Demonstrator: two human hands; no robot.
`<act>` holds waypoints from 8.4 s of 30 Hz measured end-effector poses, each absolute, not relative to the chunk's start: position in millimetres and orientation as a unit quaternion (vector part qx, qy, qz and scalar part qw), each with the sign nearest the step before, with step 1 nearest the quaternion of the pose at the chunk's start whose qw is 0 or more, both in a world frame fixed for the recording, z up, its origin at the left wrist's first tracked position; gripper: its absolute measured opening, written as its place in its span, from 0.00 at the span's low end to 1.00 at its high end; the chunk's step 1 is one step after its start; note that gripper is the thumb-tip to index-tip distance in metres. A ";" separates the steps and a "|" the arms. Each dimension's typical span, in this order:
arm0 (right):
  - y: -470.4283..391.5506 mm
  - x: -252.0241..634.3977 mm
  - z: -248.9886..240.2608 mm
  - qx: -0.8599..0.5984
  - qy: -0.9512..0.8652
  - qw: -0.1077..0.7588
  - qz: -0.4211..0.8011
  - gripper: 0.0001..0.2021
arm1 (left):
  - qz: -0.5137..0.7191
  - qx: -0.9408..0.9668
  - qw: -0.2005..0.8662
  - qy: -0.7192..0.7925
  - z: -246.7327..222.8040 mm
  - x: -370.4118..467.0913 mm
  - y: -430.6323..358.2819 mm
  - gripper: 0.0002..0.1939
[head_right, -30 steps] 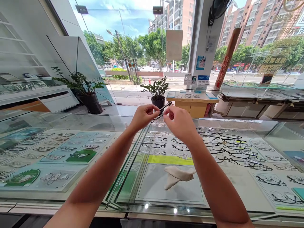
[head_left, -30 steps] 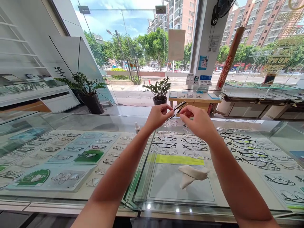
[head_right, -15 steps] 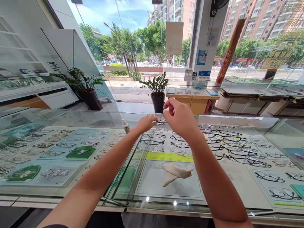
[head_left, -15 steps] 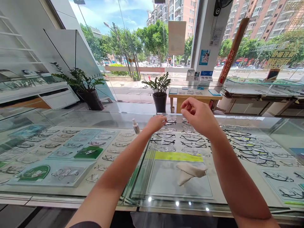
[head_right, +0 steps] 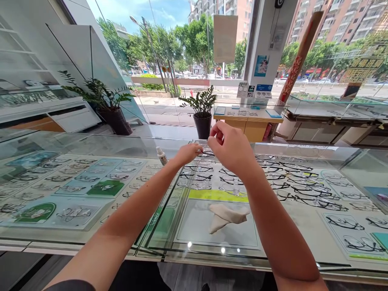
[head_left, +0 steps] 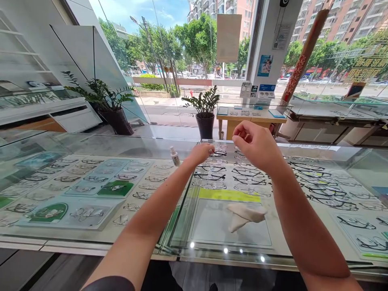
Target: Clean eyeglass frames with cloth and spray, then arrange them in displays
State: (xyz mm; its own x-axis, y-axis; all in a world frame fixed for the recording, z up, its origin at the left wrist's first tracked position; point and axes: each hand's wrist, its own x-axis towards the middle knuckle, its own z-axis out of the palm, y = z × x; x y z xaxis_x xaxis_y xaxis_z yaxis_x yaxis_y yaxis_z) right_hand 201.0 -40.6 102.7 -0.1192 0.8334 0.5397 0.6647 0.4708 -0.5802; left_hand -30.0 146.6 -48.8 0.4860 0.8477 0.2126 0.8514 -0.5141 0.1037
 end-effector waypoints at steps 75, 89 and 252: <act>-28.2 207.1 99.9 -0.398 -0.692 0.576 0.176 0.12 | -0.530 -0.730 -0.350 -0.251 87.3 7.9 22.1 0.15; -29.2 208.5 100.4 -0.405 -0.700 0.576 0.118 0.10 | -0.530 -0.719 -0.401 -0.203 91.1 9.3 18.4 0.18; -58.3 174.6 -23.4 -0.362 -0.695 0.541 0.307 0.16 | -0.490 -0.530 -0.638 -0.269 -18.4 -11.1 2.3 0.35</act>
